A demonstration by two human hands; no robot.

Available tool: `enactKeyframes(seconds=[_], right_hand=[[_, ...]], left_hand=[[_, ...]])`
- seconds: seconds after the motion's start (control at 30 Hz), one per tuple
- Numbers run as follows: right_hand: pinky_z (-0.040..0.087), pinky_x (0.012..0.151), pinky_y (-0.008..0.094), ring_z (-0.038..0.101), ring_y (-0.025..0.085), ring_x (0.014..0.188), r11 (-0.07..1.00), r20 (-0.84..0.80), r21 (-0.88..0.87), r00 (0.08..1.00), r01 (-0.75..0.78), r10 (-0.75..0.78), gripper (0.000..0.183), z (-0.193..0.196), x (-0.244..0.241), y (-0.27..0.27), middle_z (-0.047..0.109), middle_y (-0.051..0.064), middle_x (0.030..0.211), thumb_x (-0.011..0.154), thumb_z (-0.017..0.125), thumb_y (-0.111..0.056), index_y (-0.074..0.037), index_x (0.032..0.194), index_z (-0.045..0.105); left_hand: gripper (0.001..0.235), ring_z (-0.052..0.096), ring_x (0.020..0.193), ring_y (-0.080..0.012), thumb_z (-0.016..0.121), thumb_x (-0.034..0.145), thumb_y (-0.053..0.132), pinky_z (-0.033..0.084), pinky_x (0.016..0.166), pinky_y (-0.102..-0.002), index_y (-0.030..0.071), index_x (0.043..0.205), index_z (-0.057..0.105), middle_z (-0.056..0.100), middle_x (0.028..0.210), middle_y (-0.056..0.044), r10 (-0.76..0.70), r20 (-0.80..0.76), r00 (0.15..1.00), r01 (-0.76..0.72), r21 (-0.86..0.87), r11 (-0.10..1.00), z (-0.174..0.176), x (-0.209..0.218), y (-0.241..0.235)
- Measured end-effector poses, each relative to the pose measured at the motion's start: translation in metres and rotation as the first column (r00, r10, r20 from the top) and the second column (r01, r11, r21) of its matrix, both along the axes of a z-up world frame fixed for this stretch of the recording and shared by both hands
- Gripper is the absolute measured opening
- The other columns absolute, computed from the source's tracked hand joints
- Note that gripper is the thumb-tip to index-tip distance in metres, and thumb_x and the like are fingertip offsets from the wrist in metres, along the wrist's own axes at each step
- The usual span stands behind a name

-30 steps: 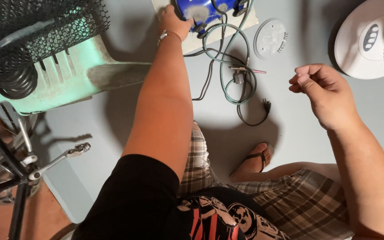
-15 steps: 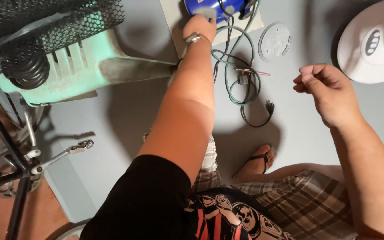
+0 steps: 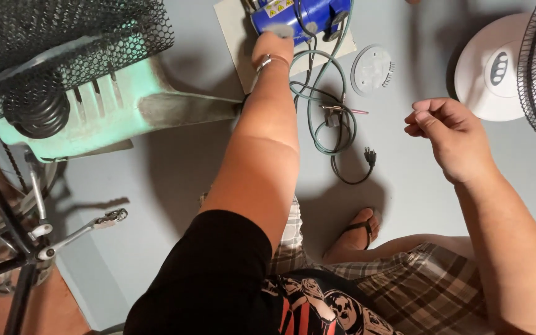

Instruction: Cleaning a circular electronic component with a cloth and trimming it with a utility knife at a workstation.

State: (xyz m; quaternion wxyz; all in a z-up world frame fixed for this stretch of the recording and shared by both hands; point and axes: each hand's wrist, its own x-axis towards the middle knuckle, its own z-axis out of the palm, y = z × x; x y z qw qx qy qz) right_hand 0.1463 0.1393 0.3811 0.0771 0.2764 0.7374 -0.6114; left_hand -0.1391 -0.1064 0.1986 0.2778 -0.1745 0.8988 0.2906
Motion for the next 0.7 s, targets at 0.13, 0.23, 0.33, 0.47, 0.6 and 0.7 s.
enactKeyframes(seconds=[0.13, 0.23, 0.33, 0.47, 0.6, 0.7], right_hand=[[0.06, 0.094, 0.032, 0.067, 0.021, 0.094, 1.0, -0.009, -0.011, 1.0, 0.002, -0.002, 0.011, -0.003, 0.004, 0.005, 0.067, 0.01, 0.105, 0.11, 0.059, -0.011, -0.005, 0.119, 0.063], [0.06, 0.095, 0.032, 0.067, 0.021, 0.095, 1.0, 0.014, 0.001, 1.0, -0.008, 0.008, 0.011, 0.004, 0.002, 0.002, 0.067, 0.01, 0.106, 0.111, 0.058, -0.012, -0.006, 0.119, 0.062], [0.06, 0.095, 0.033, 0.067, 0.021, 0.096, 1.0, 0.001, -0.01, 1.0, -0.016, 0.016, 0.012, 0.004, 0.002, 0.003, 0.066, 0.01, 0.107, 0.111, 0.057, -0.013, -0.006, 0.119, 0.062], [0.06, 0.097, 0.034, 0.067, 0.022, 0.098, 0.999, -0.024, -0.026, 0.999, -0.037, 0.037, 0.015, 0.003, 0.001, 0.005, 0.066, 0.01, 0.108, 0.111, 0.059, -0.013, -0.005, 0.124, 0.061], [0.06, 0.096, 0.034, 0.067, 0.022, 0.099, 0.999, -0.031, -0.025, 0.999, -0.042, 0.042, 0.017, 0.007, 0.001, 0.004, 0.065, 0.011, 0.107, 0.112, 0.058, -0.012, -0.002, 0.125, 0.06], [0.061, 0.097, 0.034, 0.066, 0.02, 0.104, 0.998, -0.036, -0.04, 0.998, -0.053, 0.051, 0.013, 0.01, -0.001, 0.002, 0.063, 0.007, 0.116, 0.112, 0.058, -0.01, -0.004, 0.123, 0.06]], left_hand=[[0.028, 0.075, 0.091, -0.0318, 0.057, 0.082, 0.039, 0.059, 0.077, -0.04, 0.027, 0.094, 0.079, 0.08, 0.099, -0.003, -0.057, -0.118, 0.991, 0.055, -0.018, 0.998, -0.004, -0.007, -0.004], [0.028, 0.072, 0.075, -0.0269, 0.058, 0.088, 0.037, 0.056, 0.062, -0.04, 0.013, 0.085, 0.072, 0.074, 0.082, -0.005, -0.066, -0.093, 0.993, 0.06, -0.071, 0.996, 0.008, -0.005, -0.016], [0.031, 0.072, 0.083, -0.0295, 0.059, 0.087, 0.041, 0.057, 0.07, -0.042, 0.013, 0.094, 0.071, 0.074, 0.088, -0.006, -0.114, -0.137, 0.984, 0.095, -0.143, 0.985, -0.029, -0.019, -0.035], [0.041, 0.074, 0.096, -0.0392, 0.065, 0.077, 0.045, 0.06, 0.078, -0.05, 0.015, 0.101, 0.077, 0.079, 0.098, -0.012, -0.173, -0.259, 0.95, 0.098, -0.279, 0.955, -0.065, -0.035, -0.064], [0.045, 0.071, 0.102, -0.0395, 0.063, 0.078, 0.048, 0.057, 0.087, -0.049, 0.015, 0.107, 0.073, 0.076, 0.109, -0.013, -0.274, -0.252, 0.928, 0.186, -0.324, 0.928, -0.087, -0.046, -0.102], [0.043, 0.068, 0.104, -0.0411, 0.063, 0.085, 0.046, 0.055, 0.085, -0.054, 0.015, 0.113, 0.07, 0.074, 0.113, -0.012, -0.38, -0.217, 0.899, 0.287, -0.362, 0.887, -0.077, -0.043, -0.12]])
